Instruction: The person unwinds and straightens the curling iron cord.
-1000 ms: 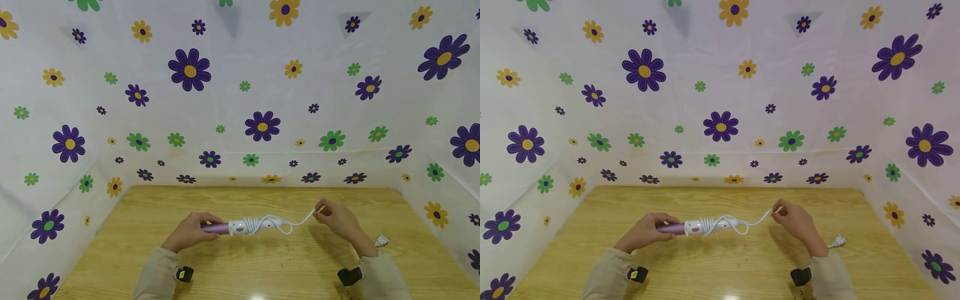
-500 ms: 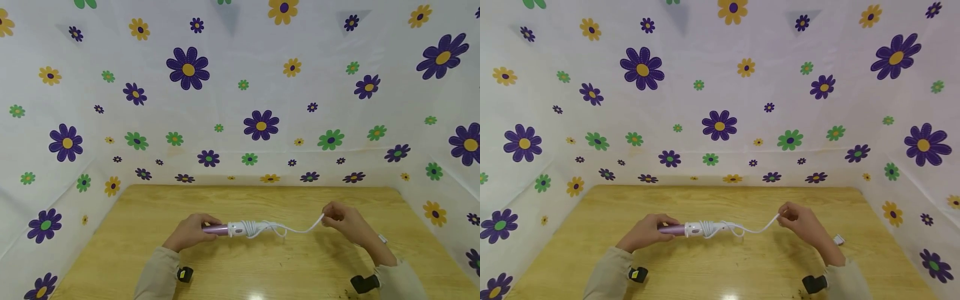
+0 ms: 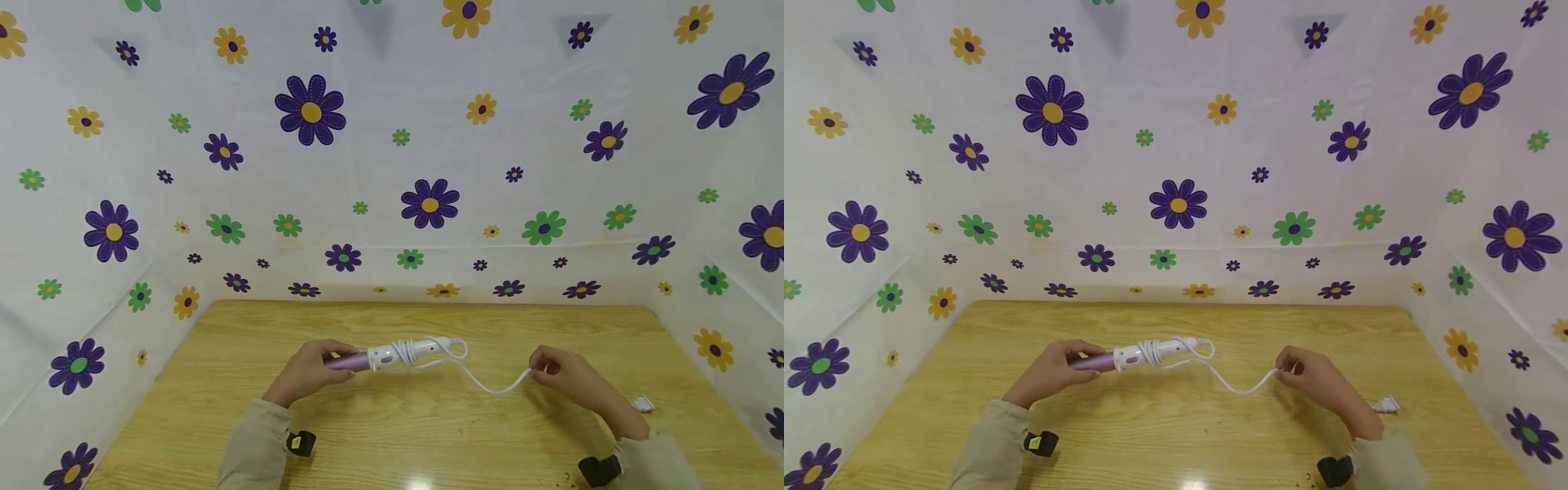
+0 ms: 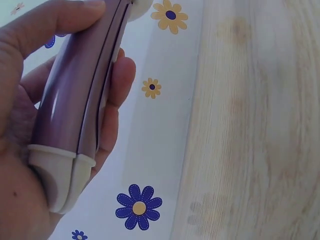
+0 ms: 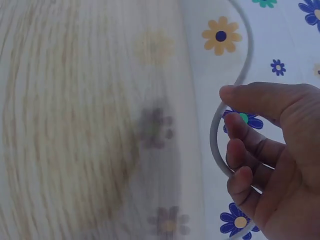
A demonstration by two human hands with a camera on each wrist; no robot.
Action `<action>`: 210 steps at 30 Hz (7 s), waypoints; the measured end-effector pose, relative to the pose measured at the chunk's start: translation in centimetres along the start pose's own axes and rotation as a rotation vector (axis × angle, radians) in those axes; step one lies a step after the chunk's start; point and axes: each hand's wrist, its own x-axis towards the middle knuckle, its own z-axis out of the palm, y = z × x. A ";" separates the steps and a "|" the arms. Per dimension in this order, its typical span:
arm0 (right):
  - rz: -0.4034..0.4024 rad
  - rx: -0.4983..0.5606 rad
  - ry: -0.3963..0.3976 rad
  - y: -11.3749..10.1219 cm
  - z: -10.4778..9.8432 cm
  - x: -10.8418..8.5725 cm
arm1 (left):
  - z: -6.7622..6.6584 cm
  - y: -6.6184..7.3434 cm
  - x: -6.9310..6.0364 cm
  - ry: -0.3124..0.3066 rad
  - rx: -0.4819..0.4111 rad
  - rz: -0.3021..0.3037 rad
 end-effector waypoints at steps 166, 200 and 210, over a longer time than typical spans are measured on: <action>-0.016 -0.321 -0.052 -4.1 7.0 2.5 | -0.6 -1.3 -1.7 -0.113 -0.056 0.032; 0.059 0.221 0.085 -5.1 1.7 2.2 | -0.3 -0.7 -1.7 -0.146 -0.048 0.028; -0.038 0.234 0.010 -5.6 0.7 -0.7 | -0.4 -1.1 -1.6 -0.098 -0.012 0.011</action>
